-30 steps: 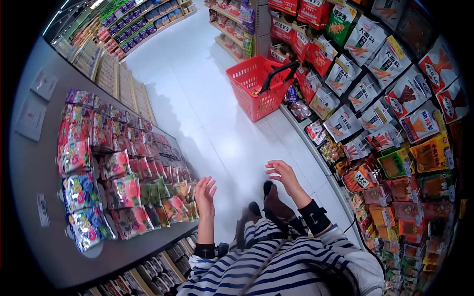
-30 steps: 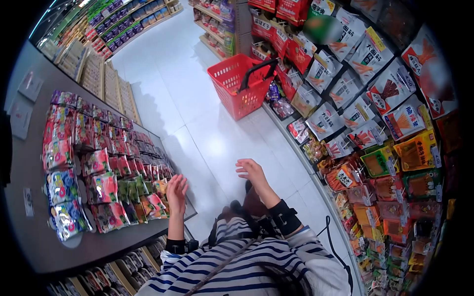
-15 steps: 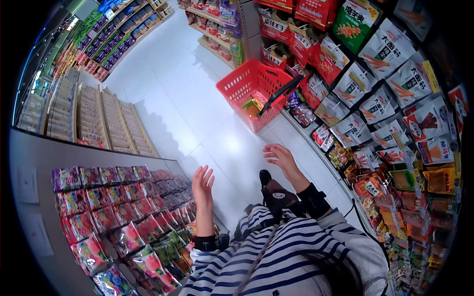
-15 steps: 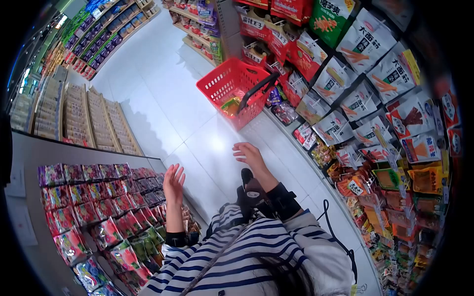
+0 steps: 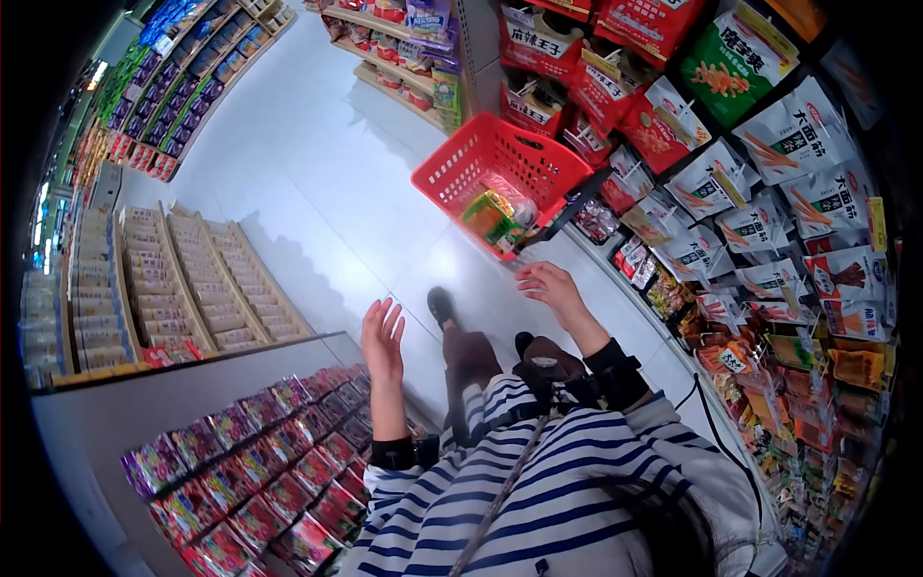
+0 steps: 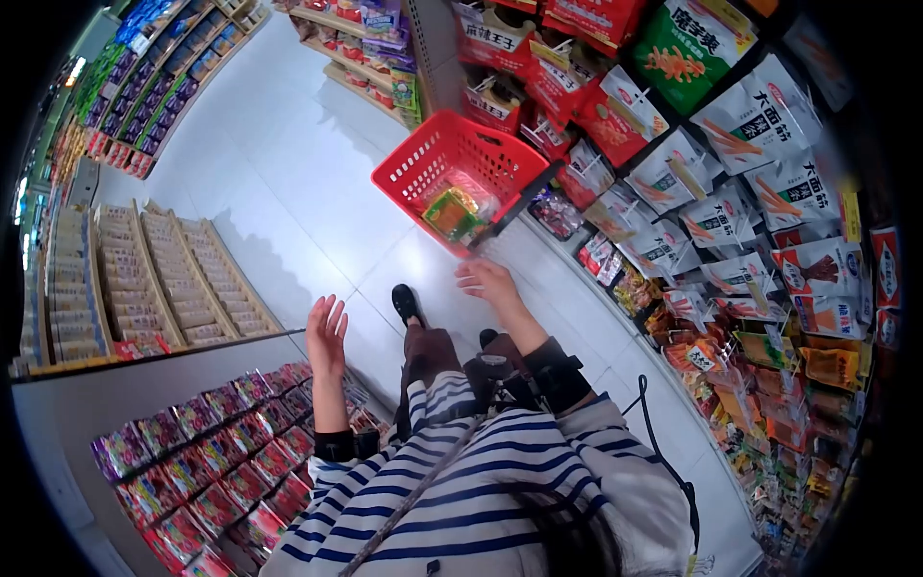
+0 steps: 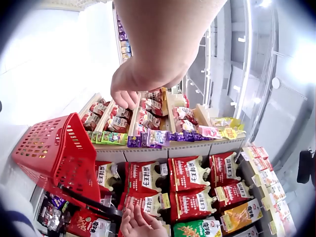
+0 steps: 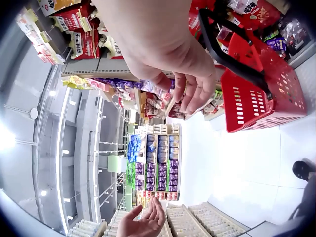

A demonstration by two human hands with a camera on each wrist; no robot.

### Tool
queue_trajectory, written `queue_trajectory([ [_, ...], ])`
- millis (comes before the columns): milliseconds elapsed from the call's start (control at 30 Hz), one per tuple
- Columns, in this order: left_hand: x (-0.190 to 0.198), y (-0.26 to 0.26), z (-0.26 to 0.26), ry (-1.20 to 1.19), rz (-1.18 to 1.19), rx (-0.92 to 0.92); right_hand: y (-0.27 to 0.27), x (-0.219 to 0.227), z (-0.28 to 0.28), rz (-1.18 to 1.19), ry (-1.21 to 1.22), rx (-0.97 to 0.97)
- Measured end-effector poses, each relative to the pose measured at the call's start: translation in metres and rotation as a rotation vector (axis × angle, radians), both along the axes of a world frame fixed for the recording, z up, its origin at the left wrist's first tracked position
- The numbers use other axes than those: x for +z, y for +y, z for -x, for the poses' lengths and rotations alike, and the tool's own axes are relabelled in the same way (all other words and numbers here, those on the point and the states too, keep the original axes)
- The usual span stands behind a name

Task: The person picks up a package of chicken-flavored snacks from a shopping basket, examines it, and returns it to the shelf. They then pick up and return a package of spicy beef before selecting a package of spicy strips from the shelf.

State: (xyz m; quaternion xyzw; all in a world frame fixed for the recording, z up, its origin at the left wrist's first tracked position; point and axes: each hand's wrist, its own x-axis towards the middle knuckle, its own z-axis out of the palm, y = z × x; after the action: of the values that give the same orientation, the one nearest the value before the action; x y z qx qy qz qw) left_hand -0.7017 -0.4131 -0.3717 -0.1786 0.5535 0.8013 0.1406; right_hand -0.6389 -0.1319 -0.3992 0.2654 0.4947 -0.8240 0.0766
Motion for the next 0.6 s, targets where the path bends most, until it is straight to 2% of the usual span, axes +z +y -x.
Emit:
queue_trajectory([
  [167, -0.014, -0.019, 0.098, -0.025, -0.072, -0.047, -0.019, -0.028, 0.059, -0.015, -0.028, -0.14],
  [367, -0.029, -0.036, 0.212, -0.055, 0.069, -0.299, -0.053, -0.058, 0.128, -0.054, -0.148, -0.266],
  [600, -0.053, -0.038, 0.288, -0.136, 0.146, -0.457, -0.069, -0.063, 0.169, -0.068, -0.216, -0.392],
])
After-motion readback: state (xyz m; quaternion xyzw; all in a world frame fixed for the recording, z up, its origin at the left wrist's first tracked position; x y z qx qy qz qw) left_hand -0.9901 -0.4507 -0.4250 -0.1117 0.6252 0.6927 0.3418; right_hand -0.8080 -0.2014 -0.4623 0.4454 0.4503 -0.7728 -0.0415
